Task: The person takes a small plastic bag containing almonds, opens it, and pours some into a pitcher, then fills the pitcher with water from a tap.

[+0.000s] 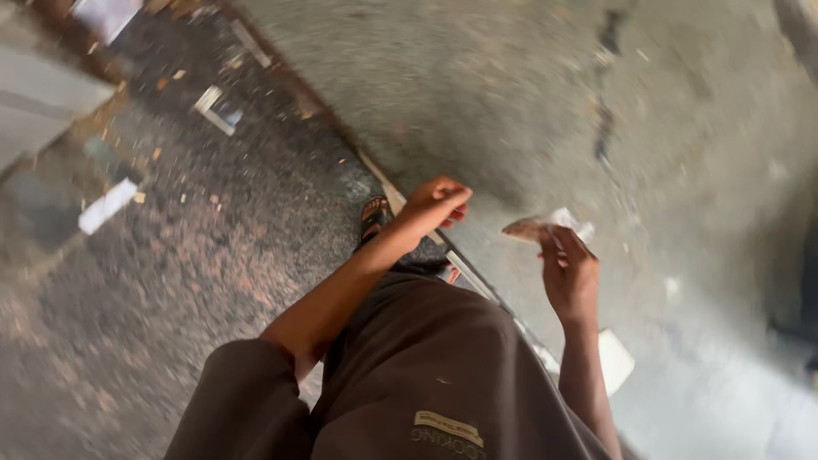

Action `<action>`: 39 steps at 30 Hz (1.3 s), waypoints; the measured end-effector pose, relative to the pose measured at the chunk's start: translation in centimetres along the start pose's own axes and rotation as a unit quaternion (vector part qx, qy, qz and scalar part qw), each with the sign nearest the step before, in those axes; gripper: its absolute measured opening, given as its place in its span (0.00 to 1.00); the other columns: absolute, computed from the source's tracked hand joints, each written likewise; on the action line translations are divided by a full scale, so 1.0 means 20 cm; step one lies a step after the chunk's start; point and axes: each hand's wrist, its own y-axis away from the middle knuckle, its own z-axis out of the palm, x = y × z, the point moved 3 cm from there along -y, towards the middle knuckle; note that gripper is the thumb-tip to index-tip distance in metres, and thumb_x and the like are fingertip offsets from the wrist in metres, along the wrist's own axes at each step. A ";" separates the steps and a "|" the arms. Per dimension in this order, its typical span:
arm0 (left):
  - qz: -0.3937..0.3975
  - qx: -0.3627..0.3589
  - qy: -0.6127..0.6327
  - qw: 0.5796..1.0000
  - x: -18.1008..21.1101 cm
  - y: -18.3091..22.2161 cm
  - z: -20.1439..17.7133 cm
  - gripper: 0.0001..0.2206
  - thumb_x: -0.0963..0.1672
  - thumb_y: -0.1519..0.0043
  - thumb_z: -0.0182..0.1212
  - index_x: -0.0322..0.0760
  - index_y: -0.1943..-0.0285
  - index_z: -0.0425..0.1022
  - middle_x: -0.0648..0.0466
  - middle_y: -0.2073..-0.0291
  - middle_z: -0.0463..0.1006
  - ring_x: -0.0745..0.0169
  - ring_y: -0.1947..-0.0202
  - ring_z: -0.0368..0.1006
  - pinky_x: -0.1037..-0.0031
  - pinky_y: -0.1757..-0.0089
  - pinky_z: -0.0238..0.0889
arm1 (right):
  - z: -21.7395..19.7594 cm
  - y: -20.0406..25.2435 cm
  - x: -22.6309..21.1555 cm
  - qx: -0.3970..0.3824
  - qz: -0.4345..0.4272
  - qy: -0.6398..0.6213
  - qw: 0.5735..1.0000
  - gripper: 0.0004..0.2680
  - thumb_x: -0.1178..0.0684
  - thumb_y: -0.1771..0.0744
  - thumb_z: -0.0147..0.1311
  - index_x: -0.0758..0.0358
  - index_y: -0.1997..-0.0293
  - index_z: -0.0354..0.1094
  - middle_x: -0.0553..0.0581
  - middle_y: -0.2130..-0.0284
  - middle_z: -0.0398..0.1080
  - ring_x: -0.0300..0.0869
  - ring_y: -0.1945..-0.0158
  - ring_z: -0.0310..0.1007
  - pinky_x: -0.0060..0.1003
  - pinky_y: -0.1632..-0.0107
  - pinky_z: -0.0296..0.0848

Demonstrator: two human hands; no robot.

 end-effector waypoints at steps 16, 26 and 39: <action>0.170 0.059 0.408 0.895 0.03 0.63 -0.52 0.36 0.64 0.32 0.47 0.30 0.39 0.72 0.45 0.55 0.78 0.56 0.58 0.77 0.61 0.56 0.76 | 0.54 0.04 -1.16 -0.277 -0.510 0.059 0.812 0.06 0.59 0.33 0.59 0.68 0.53 0.73 0.63 0.57 0.76 0.54 0.57 0.78 0.43 0.57 0.75; 0.285 0.207 0.572 0.740 -0.64 1.31 -0.25 0.28 0.60 0.27 0.39 0.36 0.46 0.74 0.49 0.55 0.81 0.57 0.54 0.79 0.62 0.48 0.74 | 0.53 0.40 -1.18 -0.455 -0.558 0.013 0.694 0.08 0.51 0.35 0.59 0.62 0.55 0.76 0.55 0.55 0.78 0.49 0.54 0.79 0.40 0.54 0.76; 0.297 0.250 0.610 0.691 -0.80 1.84 -0.38 0.28 0.60 0.29 0.37 0.40 0.45 0.76 0.51 0.55 0.82 0.58 0.54 0.79 0.63 0.51 0.75 | 0.75 0.93 -1.42 -0.514 -0.572 -0.111 0.629 0.08 0.61 0.36 0.60 0.64 0.54 0.75 0.56 0.54 0.78 0.48 0.51 0.79 0.38 0.51 0.77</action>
